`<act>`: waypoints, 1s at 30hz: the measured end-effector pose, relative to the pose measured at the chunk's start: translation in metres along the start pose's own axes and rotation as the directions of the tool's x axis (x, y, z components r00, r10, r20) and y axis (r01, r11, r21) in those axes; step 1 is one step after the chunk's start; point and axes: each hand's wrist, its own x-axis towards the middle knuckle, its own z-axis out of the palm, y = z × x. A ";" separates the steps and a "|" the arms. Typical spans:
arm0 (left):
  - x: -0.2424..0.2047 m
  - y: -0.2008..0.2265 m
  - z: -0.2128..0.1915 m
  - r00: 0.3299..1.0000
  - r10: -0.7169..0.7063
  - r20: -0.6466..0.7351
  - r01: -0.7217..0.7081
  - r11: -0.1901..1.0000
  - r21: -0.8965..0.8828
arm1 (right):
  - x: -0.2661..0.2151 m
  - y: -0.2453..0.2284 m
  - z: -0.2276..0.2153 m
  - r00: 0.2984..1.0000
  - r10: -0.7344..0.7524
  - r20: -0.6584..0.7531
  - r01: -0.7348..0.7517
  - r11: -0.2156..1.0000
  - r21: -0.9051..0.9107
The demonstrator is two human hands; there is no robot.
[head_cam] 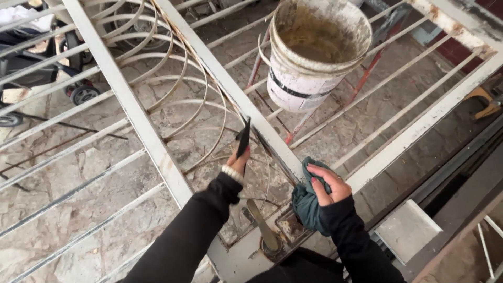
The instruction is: Cleaning and sanding a metal gate frame using a sanding block and a wet cloth
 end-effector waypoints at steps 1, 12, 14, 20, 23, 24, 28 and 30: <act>-0.006 0.013 0.000 1.000 0.007 0.021 -0.008 0.998 0.061 | 0.001 0.000 0.001 1.000 -0.001 -0.001 0.001 1.000 0.008; -0.031 0.067 0.013 0.977 -0.193 -0.092 0.199 0.978 0.069 | 0.003 0.004 0.002 1.000 -0.016 -0.008 0.016 0.999 0.043; -0.022 0.054 -0.004 0.946 -0.309 -0.095 0.319 0.941 0.110 | 0.002 0.006 0.003 1.000 -0.008 -0.005 0.009 1.000 0.016; -0.035 0.069 0.008 0.942 -0.325 -0.085 0.332 0.938 0.098 | 0.002 -0.003 0.001 1.000 -0.006 0.005 0.006 1.000 0.018; -0.037 0.042 -0.034 0.932 -0.333 -0.146 0.347 0.934 0.089 | 0.001 -0.003 0.000 1.000 0.010 0.021 -0.010 1.000 0.007; -0.034 0.053 -0.028 0.932 -0.332 -0.146 0.347 0.933 0.092 | 0.003 -0.004 0.002 1.000 0.011 0.019 -0.011 1.000 0.010; -0.042 0.074 -0.020 0.919 -0.387 -0.079 0.394 0.908 0.141 | 0.001 -0.007 0.001 1.000 0.020 0.022 -0.020 1.000 0.015; -0.052 0.088 -0.018 0.917 -0.393 -0.063 0.398 0.903 0.159 | 0.002 -0.009 -0.001 1.000 0.014 0.017 -0.015 1.000 0.015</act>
